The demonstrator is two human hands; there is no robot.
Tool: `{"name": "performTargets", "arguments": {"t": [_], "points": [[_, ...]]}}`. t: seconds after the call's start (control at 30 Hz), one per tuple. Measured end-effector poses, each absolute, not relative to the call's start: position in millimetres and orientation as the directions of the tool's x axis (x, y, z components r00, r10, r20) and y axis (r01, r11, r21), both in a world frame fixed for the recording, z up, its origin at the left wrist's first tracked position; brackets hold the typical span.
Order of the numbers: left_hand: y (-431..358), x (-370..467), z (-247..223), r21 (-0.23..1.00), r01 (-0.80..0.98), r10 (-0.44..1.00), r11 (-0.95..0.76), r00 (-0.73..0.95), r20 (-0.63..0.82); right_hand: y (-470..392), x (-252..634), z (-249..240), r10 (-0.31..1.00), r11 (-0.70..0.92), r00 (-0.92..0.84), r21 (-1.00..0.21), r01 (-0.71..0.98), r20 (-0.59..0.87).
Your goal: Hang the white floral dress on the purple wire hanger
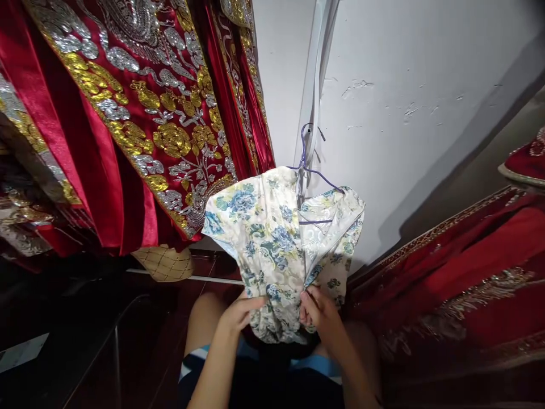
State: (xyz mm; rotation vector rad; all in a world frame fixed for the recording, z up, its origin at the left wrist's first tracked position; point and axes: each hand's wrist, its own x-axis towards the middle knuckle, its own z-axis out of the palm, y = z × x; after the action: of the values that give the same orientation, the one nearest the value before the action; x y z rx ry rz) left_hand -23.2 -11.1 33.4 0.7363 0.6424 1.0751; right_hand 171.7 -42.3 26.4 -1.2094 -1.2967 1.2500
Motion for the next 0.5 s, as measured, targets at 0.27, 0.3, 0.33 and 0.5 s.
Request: {"name": "performTargets", "arguments": {"t": [0.27, 0.3, 0.33, 0.5], "points": [[-8, 1, 34, 0.852, -0.493, 0.98, 0.179, 0.015, -0.198, -31, 161, 33, 0.996, 0.076, -0.056, -0.997, -0.01, 0.076], [-5, 1, 29, 0.872, -0.472, 0.981, 0.129, -0.065, -0.18, -34, 161, 31, 0.997, 0.078, -0.025, -0.997, -0.019, 0.078], [-3, 1, 23, 0.903, -0.426, 0.976, 0.059, -0.164, -0.141, -37, 162, 29, 0.997, 0.081, 0.015, -0.996, -0.02, 0.081], [-7, 6, 3, 0.9, 0.176, 0.665, -0.399, -0.62, 0.416, -45, 162, 25, 0.993, 0.06, 0.108, -0.997, -0.051, 0.054]]}}
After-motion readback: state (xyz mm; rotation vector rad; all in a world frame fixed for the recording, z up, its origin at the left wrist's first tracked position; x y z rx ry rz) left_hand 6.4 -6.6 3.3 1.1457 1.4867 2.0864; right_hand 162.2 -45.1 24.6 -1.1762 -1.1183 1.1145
